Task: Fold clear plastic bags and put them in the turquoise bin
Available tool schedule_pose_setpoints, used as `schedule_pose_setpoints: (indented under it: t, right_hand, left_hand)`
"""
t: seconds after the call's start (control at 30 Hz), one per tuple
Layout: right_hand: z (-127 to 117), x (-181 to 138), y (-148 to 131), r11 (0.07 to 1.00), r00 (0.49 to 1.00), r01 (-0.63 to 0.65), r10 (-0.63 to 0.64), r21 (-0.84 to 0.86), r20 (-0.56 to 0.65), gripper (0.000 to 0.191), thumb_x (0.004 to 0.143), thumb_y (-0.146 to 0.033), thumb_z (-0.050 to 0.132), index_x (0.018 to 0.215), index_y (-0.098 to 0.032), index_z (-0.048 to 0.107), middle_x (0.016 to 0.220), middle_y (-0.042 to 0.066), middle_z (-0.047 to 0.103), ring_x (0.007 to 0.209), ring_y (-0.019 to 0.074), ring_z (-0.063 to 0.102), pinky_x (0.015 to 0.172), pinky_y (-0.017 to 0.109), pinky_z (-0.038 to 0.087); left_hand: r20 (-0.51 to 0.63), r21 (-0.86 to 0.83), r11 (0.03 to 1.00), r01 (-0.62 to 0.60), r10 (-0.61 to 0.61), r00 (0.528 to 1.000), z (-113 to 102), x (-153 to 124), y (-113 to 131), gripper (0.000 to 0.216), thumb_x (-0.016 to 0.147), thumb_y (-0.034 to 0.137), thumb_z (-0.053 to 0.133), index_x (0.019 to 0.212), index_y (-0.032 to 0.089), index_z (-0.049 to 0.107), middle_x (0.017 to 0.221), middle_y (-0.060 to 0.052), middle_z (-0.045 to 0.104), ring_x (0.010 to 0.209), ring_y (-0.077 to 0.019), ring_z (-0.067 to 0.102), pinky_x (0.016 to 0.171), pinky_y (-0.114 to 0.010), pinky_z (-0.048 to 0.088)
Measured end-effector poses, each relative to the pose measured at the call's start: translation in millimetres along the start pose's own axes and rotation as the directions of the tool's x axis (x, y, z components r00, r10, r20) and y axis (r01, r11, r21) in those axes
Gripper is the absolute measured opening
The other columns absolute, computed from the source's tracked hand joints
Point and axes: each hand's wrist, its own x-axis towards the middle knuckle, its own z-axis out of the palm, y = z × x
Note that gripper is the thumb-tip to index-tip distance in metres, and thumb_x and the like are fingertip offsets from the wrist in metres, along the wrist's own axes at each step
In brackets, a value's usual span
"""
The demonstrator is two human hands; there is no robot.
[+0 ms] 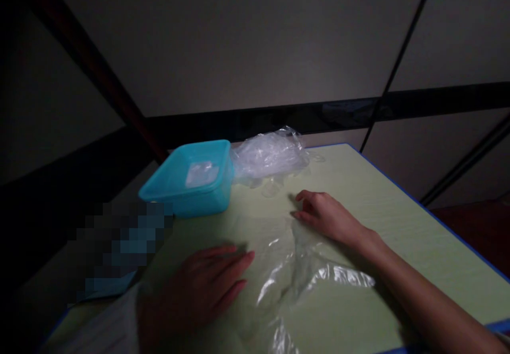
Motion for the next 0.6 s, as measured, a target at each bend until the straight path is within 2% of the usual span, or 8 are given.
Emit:
schedule_pose_setpoints:
  t: [0.07,0.13,0.17,0.23,0.3,0.37,0.5,0.6]
  right_hand:
    - [1.1,-0.4,-4.7,0.996,0.998,-0.038,0.035,0.085,0.044,0.021,0.085,-0.034,0.057,0.095,-0.016,0.06,0.084,0.007,0.065,0.075,0.0197,0.059,0.066,0.031,0.047]
    - [4.0,-0.2,-9.0,0.982,0.994,-0.054,0.035,0.182,0.103,0.02,0.085,-0.035,0.056,0.09,-0.016,0.057,0.079,0.005,0.062,0.071,0.0171,0.057,0.063,0.029,0.046]
    - [6.1,0.2,-10.5,0.971,0.99,-0.055,0.024,0.232,0.136,0.019,0.085,-0.034,0.057,0.089,-0.016,0.055,0.077,0.003,0.059,0.069,0.0157,0.055,0.062,0.028,0.045]
    - [11.0,1.7,-11.5,0.945,0.98,-0.048,-0.018,0.325,0.198,0.019,0.083,-0.032,0.06,0.088,-0.016,0.053,0.074,0.001,0.055,0.067,0.0138,0.053,0.061,0.027,0.043]
    - [16.5,3.5,-9.8,0.918,0.97,-0.034,-0.065,0.396,0.232,0.024,0.079,-0.03,0.064,0.095,-0.016,0.053,0.076,0.0,0.052,0.069,0.013,0.052,0.063,0.026,0.043]
    - [22.0,4.9,-7.0,0.896,0.966,-0.011,-0.105,0.443,0.236,0.038,0.074,-0.028,0.068,0.106,-0.017,0.051,0.079,-0.001,0.052,0.072,0.0129,0.053,0.066,0.026,0.044]
    - [30.4,4.7,-5.3,0.866,0.957,0.005,-0.149,0.5,0.249,0.06,0.07,-0.021,0.07,0.123,-0.018,0.042,0.081,-0.002,0.052,0.075,0.0126,0.054,0.07,0.027,0.045]
    - [30.5,3.6,-7.2,0.868,0.949,-0.029,-0.132,0.495,0.287,0.063,0.07,-0.015,0.065,0.127,-0.018,0.039,0.076,-0.003,0.052,0.068,0.0116,0.053,0.063,0.026,0.045]
  left_hand:
    - [-0.031,-0.019,0.999,-0.051,0.051,0.998,1.1,-4.9,3.9,0.032,0.092,0.015,0.034,0.114,0.015,0.058,0.081,-0.009,0.071,0.068,-0.0203,0.066,0.069,-0.035,0.055]
    - [-0.074,-0.063,0.998,-0.025,0.02,0.997,5.1,-8.0,3.7,0.031,0.091,0.014,0.036,0.111,0.016,0.059,0.08,-0.007,0.071,0.064,-0.0185,0.065,0.067,-0.034,0.055]
    - [-0.099,-0.09,0.995,0.029,-0.038,0.994,7.7,-8.1,2.3,0.031,0.091,0.014,0.037,0.111,0.017,0.059,0.086,-0.008,0.072,0.069,-0.0188,0.067,0.069,-0.034,0.055]
    - [-0.118,-0.16,0.973,0.164,-0.184,0.976,12.7,-5.5,-2.3,0.03,0.09,0.016,0.04,0.115,0.017,0.057,0.108,-0.01,0.067,0.092,-0.0214,0.066,0.083,-0.036,0.053]
    - [-0.066,-0.237,0.943,0.233,-0.255,0.965,16.3,-0.6,-7.9,0.035,0.088,0.019,0.045,0.122,0.017,0.052,0.13,-0.01,0.054,0.116,-0.0234,0.054,0.098,-0.039,0.045]
    - [0.031,-0.291,0.931,0.221,-0.222,0.975,18.0,3.7,-12.7,0.045,0.086,0.022,0.051,0.13,0.017,0.046,0.142,-0.009,0.041,0.13,-0.0236,0.039,0.107,-0.04,0.035]
    - [0.175,-0.339,0.923,0.179,-0.126,0.977,18.4,5.5,-16.2,0.061,0.085,0.029,0.055,0.14,0.017,0.032,0.149,-0.01,0.027,0.137,-0.0239,0.024,0.112,-0.042,0.025]
    - [0.222,-0.337,0.927,0.164,-0.091,0.971,17.3,4.8,-15.7,0.061,0.087,0.033,0.054,0.141,0.019,0.03,0.151,-0.01,0.022,0.138,-0.0243,0.02,0.113,-0.044,0.022]
